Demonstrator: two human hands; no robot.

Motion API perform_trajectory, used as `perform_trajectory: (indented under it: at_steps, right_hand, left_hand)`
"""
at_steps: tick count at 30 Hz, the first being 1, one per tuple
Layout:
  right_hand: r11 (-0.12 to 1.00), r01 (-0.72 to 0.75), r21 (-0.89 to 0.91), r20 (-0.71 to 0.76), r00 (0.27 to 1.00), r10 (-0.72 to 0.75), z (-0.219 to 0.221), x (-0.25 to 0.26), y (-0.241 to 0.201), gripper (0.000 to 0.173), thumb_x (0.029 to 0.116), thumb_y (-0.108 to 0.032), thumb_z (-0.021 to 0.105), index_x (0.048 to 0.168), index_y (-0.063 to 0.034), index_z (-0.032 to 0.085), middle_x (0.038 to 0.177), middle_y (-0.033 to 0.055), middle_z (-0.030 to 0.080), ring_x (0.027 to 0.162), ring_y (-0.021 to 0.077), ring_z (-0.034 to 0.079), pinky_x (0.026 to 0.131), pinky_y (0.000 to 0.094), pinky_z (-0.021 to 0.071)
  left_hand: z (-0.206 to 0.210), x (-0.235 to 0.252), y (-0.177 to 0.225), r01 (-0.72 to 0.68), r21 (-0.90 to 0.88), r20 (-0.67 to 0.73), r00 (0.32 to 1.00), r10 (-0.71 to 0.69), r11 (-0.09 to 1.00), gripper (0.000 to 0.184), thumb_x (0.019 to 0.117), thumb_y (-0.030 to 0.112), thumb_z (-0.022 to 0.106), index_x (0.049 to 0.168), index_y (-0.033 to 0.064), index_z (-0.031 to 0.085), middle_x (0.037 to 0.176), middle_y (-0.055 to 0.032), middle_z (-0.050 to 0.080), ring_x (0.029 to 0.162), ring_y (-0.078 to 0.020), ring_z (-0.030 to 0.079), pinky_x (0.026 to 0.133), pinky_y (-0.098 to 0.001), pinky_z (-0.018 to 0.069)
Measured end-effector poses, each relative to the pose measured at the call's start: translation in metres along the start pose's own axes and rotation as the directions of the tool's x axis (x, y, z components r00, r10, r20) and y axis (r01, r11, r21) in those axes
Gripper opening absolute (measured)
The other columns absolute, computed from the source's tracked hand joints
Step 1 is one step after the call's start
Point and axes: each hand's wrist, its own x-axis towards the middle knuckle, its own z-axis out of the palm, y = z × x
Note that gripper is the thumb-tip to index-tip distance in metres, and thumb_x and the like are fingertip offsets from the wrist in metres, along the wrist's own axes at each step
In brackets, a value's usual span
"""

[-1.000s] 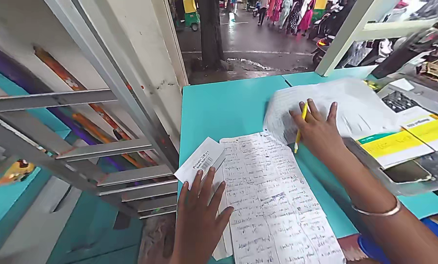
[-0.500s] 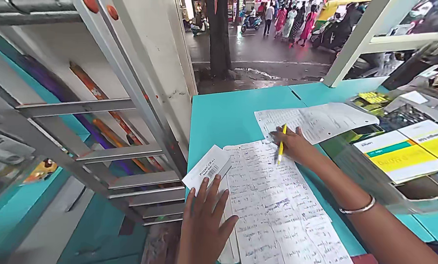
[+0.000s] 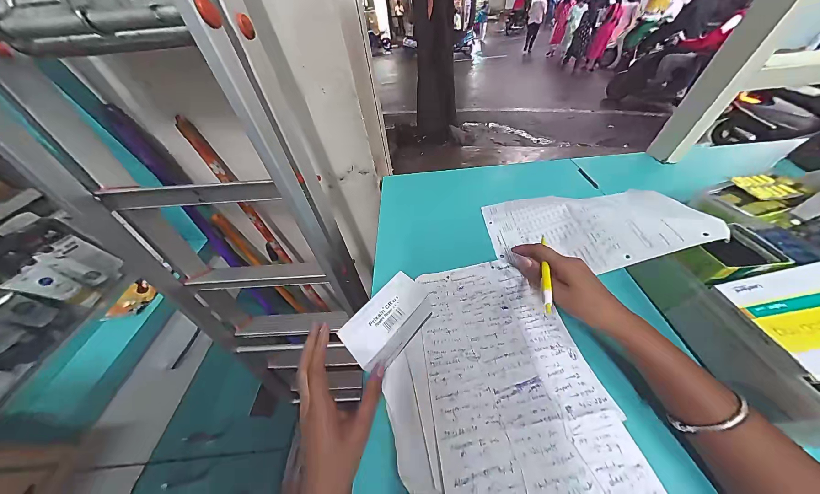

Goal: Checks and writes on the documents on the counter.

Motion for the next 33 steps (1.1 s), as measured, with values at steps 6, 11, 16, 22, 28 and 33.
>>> perform_trajectory:
  at_steps: [6,11,16,22,28,33]
  right_hand:
    - [0.999,0.047,0.005,0.230,0.972,-0.047,0.013,0.014,-0.009,0.038,0.1105,-0.025,0.041,0.138,-0.0046,0.059,0.103,0.0162,0.070,0.084,0.0221,0.067,0.079,0.0405,0.0549]
    - [0.988,0.119,0.095,0.165,0.977,-0.133,0.022,0.020,-0.010,0.039,0.1096,-0.027,0.046,0.139,-0.0053,0.059,0.121,0.0145,0.071,0.100,0.0176,0.070,0.090,0.0356,0.0551]
    - [0.930,-0.047,-0.365,-0.095,0.995,0.014,0.023,0.009,-0.013,0.055,0.1043,-0.040,0.056,0.144,-0.0013,0.055,0.148,0.0291,0.052,0.143,0.0504,0.043,0.113,0.0802,0.0187]
    - [0.992,-0.044,-0.117,0.125,0.990,0.058,0.025,0.025,0.012,0.060,0.1068,-0.041,0.051,0.150,-0.0002,0.045,0.141,0.0261,0.058,0.138,0.0443,0.049,0.116,0.0726,0.0222]
    - [0.992,0.069,-0.103,0.135,0.989,-0.055,0.025,0.020,0.020,0.052,0.1063,-0.038,0.053,0.143,-0.0007,0.053,0.117,0.0199,0.068,0.114,0.0384,0.065,0.111,0.0755,0.0264]
    - [0.990,0.096,-0.108,-0.040,0.994,-0.101,0.023,0.010,0.017,0.044,0.1049,-0.031,0.056,0.134,0.0011,0.060,0.109,0.0207,0.071,0.099,0.0385,0.070,0.097,0.0667,0.0472]
  left_hand:
    - [0.008,0.013,-0.009,0.126,-0.206,0.101,0.989,-0.107,0.970,0.087,0.0866,0.027,0.078,0.151,-0.0108,0.033,0.131,-0.0189,0.064,0.113,-0.0111,0.067,0.097,-0.0260,0.0564]
    - [0.001,0.015,-0.003,0.187,-0.314,0.034,0.982,-0.186,0.931,0.081,0.0858,0.018,0.078,0.148,-0.0113,0.036,0.129,-0.0158,0.064,0.108,-0.0097,0.069,0.089,-0.0246,0.0602]
    - [-0.011,0.013,0.013,0.218,-0.378,0.008,0.973,-0.233,0.900,0.080,0.0882,0.022,0.075,0.149,-0.0095,0.034,0.128,-0.0095,0.064,0.101,-0.0067,0.070,0.081,-0.0221,0.0615]
    - [-0.001,0.006,0.031,0.211,-0.506,0.038,0.974,-0.222,0.836,0.077,0.0916,0.020,0.073,0.149,-0.0101,0.032,0.135,-0.0070,0.061,0.111,-0.0085,0.068,0.090,-0.0239,0.0604]
    - [0.008,0.006,0.033,0.280,-0.496,0.113,0.959,-0.259,0.822,0.073,0.0937,0.020,0.070,0.150,-0.0086,0.033,0.126,-0.0076,0.066,0.106,-0.0120,0.070,0.087,-0.0258,0.0616]
    - [0.014,0.035,0.056,0.274,-0.445,0.182,0.960,-0.213,0.852,0.072,0.0959,0.022,0.067,0.151,-0.0065,0.031,0.119,-0.0066,0.067,0.097,-0.0107,0.071,0.081,-0.0257,0.0629]
